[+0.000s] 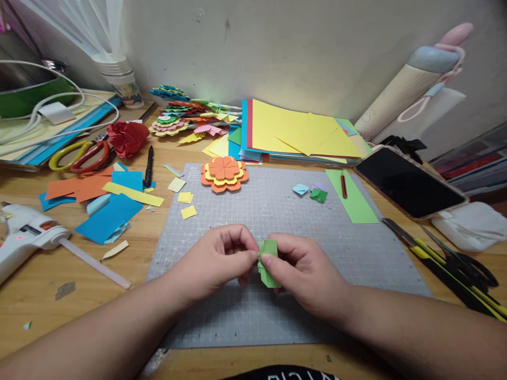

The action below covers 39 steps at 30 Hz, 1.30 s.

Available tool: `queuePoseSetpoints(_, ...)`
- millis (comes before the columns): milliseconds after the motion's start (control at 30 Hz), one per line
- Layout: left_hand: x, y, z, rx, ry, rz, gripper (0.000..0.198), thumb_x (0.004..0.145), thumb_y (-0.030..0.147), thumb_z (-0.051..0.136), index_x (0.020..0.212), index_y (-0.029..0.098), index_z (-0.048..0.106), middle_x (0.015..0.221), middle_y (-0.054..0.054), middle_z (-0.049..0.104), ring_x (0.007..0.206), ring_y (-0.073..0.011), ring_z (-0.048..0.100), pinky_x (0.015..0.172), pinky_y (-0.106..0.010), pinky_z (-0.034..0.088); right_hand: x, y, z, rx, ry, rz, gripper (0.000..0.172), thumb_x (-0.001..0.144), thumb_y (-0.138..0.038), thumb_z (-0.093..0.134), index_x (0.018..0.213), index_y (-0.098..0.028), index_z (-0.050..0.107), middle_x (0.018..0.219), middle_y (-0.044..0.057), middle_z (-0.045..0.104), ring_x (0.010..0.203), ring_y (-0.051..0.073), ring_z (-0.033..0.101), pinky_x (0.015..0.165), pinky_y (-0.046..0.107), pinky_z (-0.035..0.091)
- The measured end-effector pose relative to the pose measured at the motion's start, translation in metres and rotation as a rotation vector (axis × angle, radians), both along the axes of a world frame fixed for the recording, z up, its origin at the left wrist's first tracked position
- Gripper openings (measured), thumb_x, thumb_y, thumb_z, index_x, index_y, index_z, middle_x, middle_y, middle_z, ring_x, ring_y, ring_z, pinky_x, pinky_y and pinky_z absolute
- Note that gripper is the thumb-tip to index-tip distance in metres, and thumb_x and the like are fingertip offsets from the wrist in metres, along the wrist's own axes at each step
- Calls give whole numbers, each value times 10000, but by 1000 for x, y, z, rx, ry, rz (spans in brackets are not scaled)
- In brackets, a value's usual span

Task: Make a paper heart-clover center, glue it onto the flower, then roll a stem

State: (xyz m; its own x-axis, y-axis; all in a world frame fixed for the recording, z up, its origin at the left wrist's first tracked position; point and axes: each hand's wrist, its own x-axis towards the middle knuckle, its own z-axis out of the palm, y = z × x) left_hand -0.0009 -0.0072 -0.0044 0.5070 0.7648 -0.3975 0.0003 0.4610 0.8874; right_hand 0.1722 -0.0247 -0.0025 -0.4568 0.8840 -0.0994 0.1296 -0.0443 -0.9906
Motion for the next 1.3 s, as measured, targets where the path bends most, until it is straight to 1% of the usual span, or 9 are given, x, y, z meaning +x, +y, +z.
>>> queuePoseSetpoints(133,3,-4,4,72,112,9,147,646,228,636,654,179,498,558,64,488,492,-68,409,488,-215,305,0,-1,-1,-12,-2,41,237,819,-193,507,592,-198,440,561,-47,441,530,91,395,506,222,347)
queuePoseSetpoints(267,5,-8,5,142,170,38,140,651,248,619,647,184,495,595,46,495,556,-91,412,521,-235,319,0,0,-2,-18,-33,54,248,825,-202,484,581,-196,441,554,-41,455,527,93,404,505,224,346)
queuePoseSetpoints(467,5,-8,6,153,268,36,132,635,253,618,627,178,509,555,52,478,520,-89,391,494,-231,310,2,0,-2,133,-171,74,277,820,-203,486,555,-202,405,523,-49,406,501,92,376,487,235,314)
queuePoseSetpoints(567,4,-8,7,165,282,37,124,636,241,623,622,174,520,551,50,485,519,-87,400,493,-227,316,3,-1,-2,149,-210,49,292,826,-211,477,547,-203,390,519,-51,384,495,91,360,480,238,299)
queuePoseSetpoints(733,3,-5,7,118,188,49,153,671,255,663,645,156,549,544,49,521,476,-74,445,474,-211,344,2,0,0,66,-184,-5,279,810,-228,476,542,-203,403,510,-49,388,493,92,358,465,233,300)
queuePoseSetpoints(867,-1,0,1,-27,-39,28,200,716,305,707,689,137,603,595,35,580,471,-77,512,489,-221,429,3,2,0,-4,-75,-43,250,834,-242,479,590,-185,483,533,-39,458,501,89,403,472,219,336)
queuePoseSetpoints(967,-4,2,-5,-96,-173,5,196,740,310,733,741,129,655,609,32,596,493,-65,516,510,-204,449,4,3,0,-69,10,-46,258,856,-267,482,617,-177,516,534,-32,498,489,88,439,467,215,361)
queuePoseSetpoints(1133,-6,4,-8,-154,-210,-24,168,746,282,757,758,131,686,581,32,609,505,-51,521,527,-172,428,4,3,0,-93,38,-37,275,865,-281,487,615,-173,525,534,-26,506,486,93,458,464,218,380)
queuePoseSetpoints(1300,-7,4,-7,-143,-208,-29,150,755,268,754,743,135,685,595,31,634,509,-45,525,533,-165,416,4,2,-2,-81,5,-45,267,878,-281,494,636,-172,527,559,-23,511,506,97,458,465,220,383)
